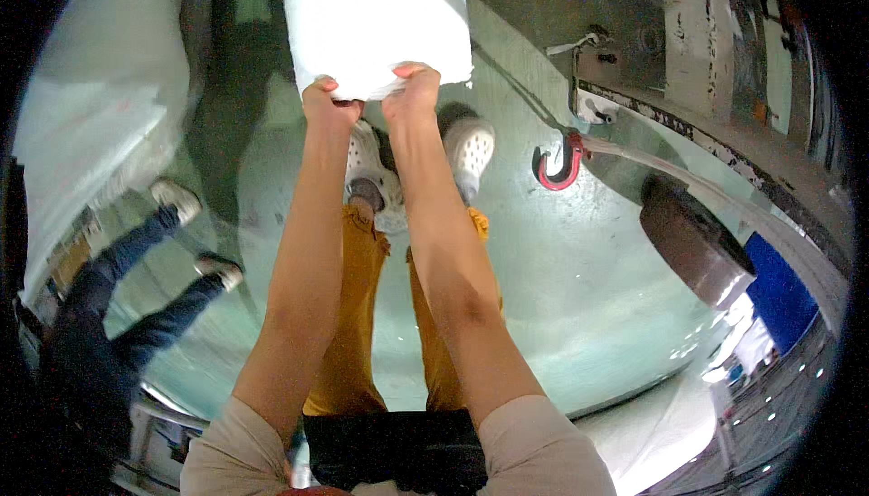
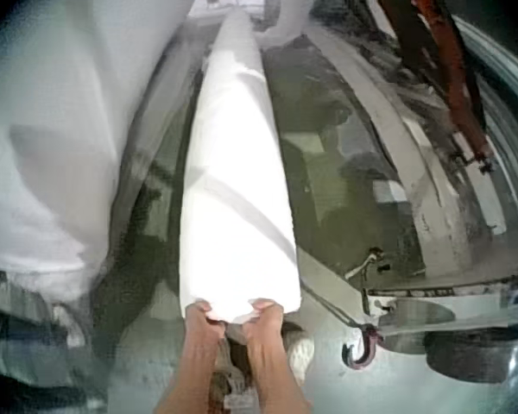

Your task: The person carries a roll of white fabric, places it on the floor, and uses a utility knife to cut open the roll while pulling apart the layers by hand.

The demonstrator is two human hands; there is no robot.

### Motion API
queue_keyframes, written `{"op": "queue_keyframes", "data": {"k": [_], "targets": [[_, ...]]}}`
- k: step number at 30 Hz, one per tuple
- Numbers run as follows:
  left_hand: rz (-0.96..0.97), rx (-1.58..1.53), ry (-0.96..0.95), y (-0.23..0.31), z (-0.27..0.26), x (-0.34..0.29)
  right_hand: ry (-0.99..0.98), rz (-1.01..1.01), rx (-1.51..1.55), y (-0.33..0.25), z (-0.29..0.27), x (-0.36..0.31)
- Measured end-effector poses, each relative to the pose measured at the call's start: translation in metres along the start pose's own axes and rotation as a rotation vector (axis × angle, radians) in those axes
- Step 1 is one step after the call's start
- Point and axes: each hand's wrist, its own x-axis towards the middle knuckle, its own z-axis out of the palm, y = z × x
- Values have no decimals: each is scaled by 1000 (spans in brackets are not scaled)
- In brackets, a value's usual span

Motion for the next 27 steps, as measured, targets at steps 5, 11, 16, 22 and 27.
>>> {"op": "queue_keyframes", "data": {"k": [5, 11, 16, 22, 27], "targets": [[91, -112, -88, -25, -96, -13, -104, 0, -39, 21, -59, -53], [81, -103, -17, -38, -134, -55, -17, 106, -129, 16, -117, -101], [135, -140, -114, -102, -234, -73, -87, 29, -102, 14, -231, -119], [49, -17, -106, -95, -260, -90, 91, -7, -163, 16, -255, -132], [207, 30, -94, -89, -335, -136, -119, 132, -155, 36, -300, -231]]}}
